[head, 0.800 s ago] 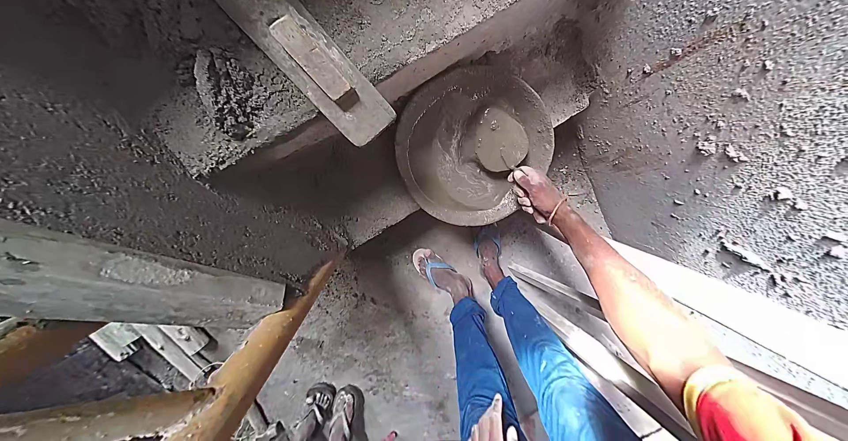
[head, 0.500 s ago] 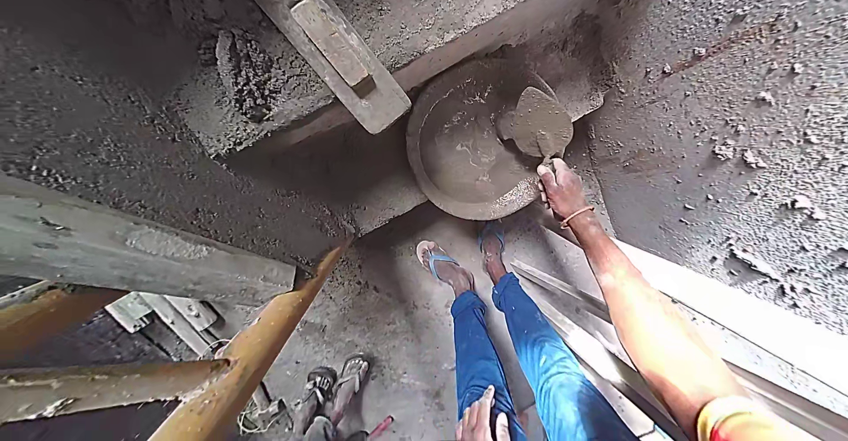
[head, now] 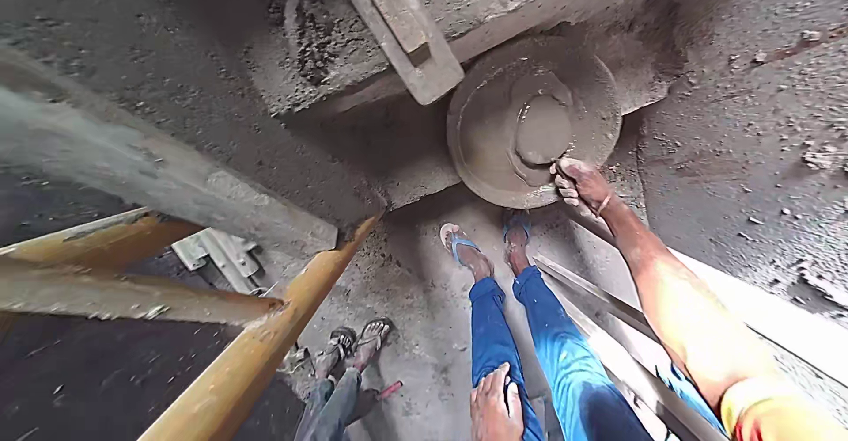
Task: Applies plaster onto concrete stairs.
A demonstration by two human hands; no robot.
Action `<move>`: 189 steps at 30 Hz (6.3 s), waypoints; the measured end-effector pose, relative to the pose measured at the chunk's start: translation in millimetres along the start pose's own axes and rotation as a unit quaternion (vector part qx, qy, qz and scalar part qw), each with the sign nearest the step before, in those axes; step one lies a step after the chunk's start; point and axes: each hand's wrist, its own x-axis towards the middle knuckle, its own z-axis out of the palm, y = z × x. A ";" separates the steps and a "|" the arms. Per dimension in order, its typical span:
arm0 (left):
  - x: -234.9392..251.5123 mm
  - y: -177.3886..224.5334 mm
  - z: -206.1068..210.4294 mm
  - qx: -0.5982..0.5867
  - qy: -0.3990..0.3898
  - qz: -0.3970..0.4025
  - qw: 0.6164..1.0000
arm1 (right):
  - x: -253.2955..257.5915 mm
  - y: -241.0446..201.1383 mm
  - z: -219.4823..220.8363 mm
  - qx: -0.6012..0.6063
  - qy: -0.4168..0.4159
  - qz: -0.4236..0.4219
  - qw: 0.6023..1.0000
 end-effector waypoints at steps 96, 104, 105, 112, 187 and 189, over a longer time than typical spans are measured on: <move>1.0 22.5 -15.0 -0.037 -0.004 -0.042 0.998 | -25.7 -9.0 351.1 -0.106 -0.102 -0.081 0.986; 5.3 13.2 -6.0 -0.037 -0.011 -0.033 0.999 | -67.5 -14.1 192.1 -0.295 -0.029 -0.063 0.953; 4.7 12.3 -4.4 -0.039 -0.009 -0.033 0.999 | -64.1 -26.2 164.9 -0.376 0.028 -0.057 0.925; 5.4 8.6 2.8 -0.038 0.004 -0.010 0.999 | -24.6 -53.9 22.1 -0.488 0.257 -0.046 0.833; 8.6 22.5 -32.6 -0.007 -0.023 -0.021 0.999 | -107.2 -102.3 153.3 -0.234 0.124 -0.192 0.945; 6.8 22.0 -33.7 -0.011 -0.019 -0.021 1.000 | -82.3 -93.3 93.2 -0.382 0.178 -0.116 0.899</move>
